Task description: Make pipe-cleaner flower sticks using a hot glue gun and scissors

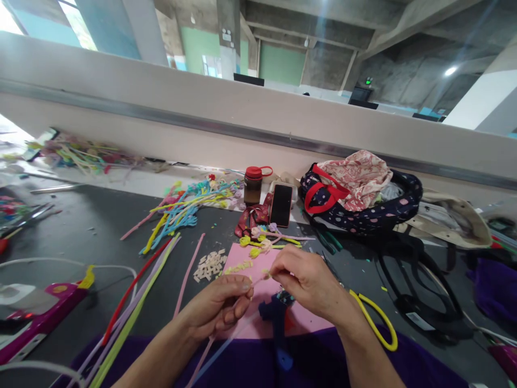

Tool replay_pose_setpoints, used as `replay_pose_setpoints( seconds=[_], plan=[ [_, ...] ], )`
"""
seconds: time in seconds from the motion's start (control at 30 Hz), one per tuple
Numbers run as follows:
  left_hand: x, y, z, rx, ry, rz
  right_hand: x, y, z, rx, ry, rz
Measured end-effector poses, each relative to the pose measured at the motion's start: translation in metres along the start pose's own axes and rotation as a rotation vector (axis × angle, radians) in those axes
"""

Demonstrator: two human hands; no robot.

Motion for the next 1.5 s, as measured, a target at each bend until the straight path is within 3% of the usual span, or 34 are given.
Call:
replay_pose_setpoints(
  seconds=[1.5],
  plan=[
    [-0.001, -0.005, 0.003, 0.016, -0.025, 0.031, -0.011, -0.009, 0.0, 0.069, -0.031, -0.124]
  ],
)
Point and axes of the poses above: each hand's wrist, its own z-axis towards the middle knuckle, its own x-axis out of the back of the hand, y = z × x, the point moved 7 cm from there along z, towards the middle knuckle, and after that the axes turned 3 degrees about -z, right-handed, at the moved point
